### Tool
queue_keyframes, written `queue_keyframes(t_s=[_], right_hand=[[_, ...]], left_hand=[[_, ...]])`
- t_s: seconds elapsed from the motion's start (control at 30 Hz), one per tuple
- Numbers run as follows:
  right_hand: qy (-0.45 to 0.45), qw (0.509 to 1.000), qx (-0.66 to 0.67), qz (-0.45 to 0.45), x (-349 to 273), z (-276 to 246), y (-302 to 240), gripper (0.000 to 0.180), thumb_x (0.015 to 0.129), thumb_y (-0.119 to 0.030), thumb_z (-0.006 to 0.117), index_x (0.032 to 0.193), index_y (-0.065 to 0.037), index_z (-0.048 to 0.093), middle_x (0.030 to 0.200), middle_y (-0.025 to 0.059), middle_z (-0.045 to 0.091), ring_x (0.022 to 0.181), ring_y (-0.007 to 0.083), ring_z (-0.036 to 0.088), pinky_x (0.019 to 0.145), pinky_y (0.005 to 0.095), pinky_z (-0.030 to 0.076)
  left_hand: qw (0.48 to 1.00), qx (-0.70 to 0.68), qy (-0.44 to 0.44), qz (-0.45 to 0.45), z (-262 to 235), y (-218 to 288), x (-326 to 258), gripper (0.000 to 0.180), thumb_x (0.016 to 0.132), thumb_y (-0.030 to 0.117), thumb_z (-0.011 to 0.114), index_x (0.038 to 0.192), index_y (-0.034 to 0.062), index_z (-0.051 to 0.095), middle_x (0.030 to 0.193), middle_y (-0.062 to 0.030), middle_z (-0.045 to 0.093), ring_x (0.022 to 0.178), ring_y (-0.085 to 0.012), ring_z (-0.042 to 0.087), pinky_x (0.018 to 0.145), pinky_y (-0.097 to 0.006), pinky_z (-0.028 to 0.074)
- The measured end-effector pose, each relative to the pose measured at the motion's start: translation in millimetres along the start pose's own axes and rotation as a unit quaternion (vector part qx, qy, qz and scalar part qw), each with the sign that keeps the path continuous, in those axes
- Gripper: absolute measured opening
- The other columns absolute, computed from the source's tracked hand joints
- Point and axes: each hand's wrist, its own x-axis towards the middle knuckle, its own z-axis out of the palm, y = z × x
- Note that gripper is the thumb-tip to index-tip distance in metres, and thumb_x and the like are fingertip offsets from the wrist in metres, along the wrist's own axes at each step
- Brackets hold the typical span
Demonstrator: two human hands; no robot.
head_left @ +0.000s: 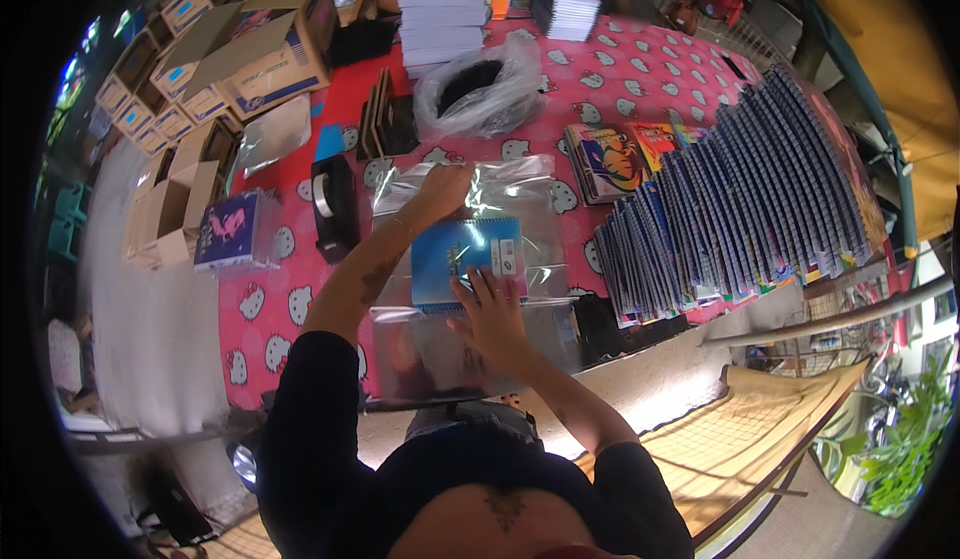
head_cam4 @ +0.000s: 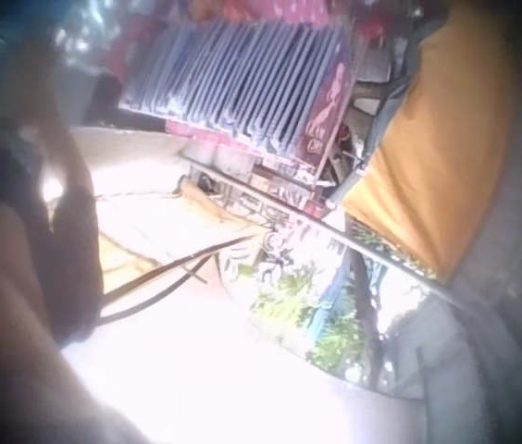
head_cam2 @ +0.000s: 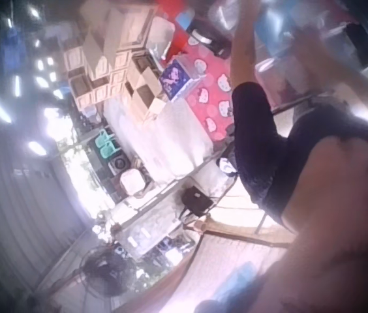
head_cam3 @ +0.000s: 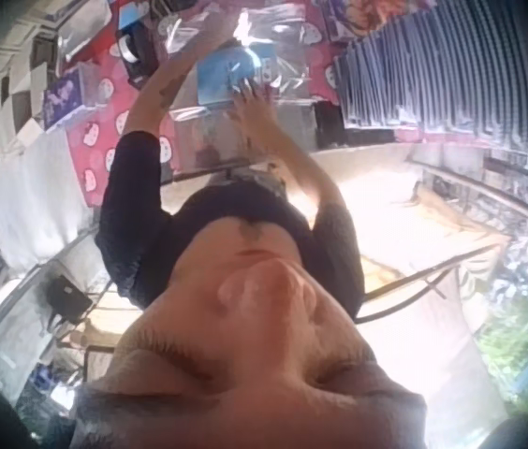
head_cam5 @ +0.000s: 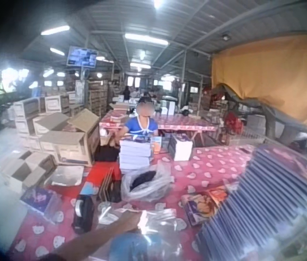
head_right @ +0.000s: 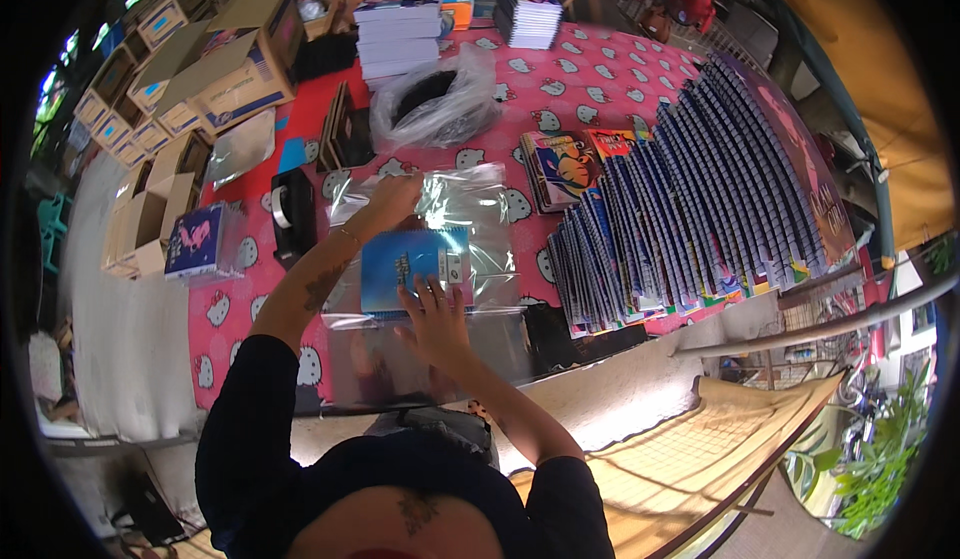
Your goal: The person places notebooks into clear plastic bags, applies adhesive tape from a dispenser to seal the bags, and places the finished packages onto a large stack of notebooks.
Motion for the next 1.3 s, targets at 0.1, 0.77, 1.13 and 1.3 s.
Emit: queue_keyframes(t_s=[0.1,0.77,1.13,1.3], right_hand=[[0.032,0.999,-0.001,-0.027,0,2,-2,0.072,0.083,-0.050,0.066,0.144,-0.021,0.043,0.147,0.0162,0.038,0.137,0.0359,0.036,0.105,0.0654,0.030],[-0.001,0.999,0.022,-0.044,-4,35,-6,0.070,0.083,-0.035,0.065,0.144,-0.008,0.043,0.153,0.0216,0.030,0.143,0.0419,0.025,0.104,0.0750,0.018],[0.109,0.988,-0.069,-0.082,-4,-36,16,0.079,0.072,-0.027,0.080,0.138,-0.005,0.042,0.136,0.0167,0.047,0.137,0.0332,0.036,0.113,0.0582,0.019],[0.026,0.981,-0.116,-0.155,8,9,62,0.069,0.075,-0.041,0.076,0.130,-0.006,0.054,0.131,0.0073,0.055,0.127,0.0210,0.048,0.105,0.0501,0.030]], left_hand=[[0.999,-0.040,0.032,-0.014,-14,12,-24,0.015,0.085,0.012,0.057,0.096,0.0034,0.062,0.073,-0.0169,0.067,0.075,-0.0387,0.068,0.067,-0.052,0.052],[0.955,-0.177,0.104,-0.213,10,117,-165,0.027,0.088,0.013,0.057,0.112,0.0082,0.067,0.115,-0.0190,0.066,0.099,-0.0362,0.065,0.079,-0.042,0.054],[0.993,0.028,0.083,-0.082,43,107,-175,0.045,0.086,0.008,0.053,0.129,-0.0047,0.054,0.133,-0.0227,0.055,0.127,-0.0364,0.051,0.109,-0.042,0.040],[0.997,0.001,0.042,-0.063,24,114,-178,0.047,0.089,0.020,0.057,0.131,-0.0009,0.055,0.142,-0.0194,0.048,0.138,-0.0371,0.039,0.112,-0.053,0.031]])
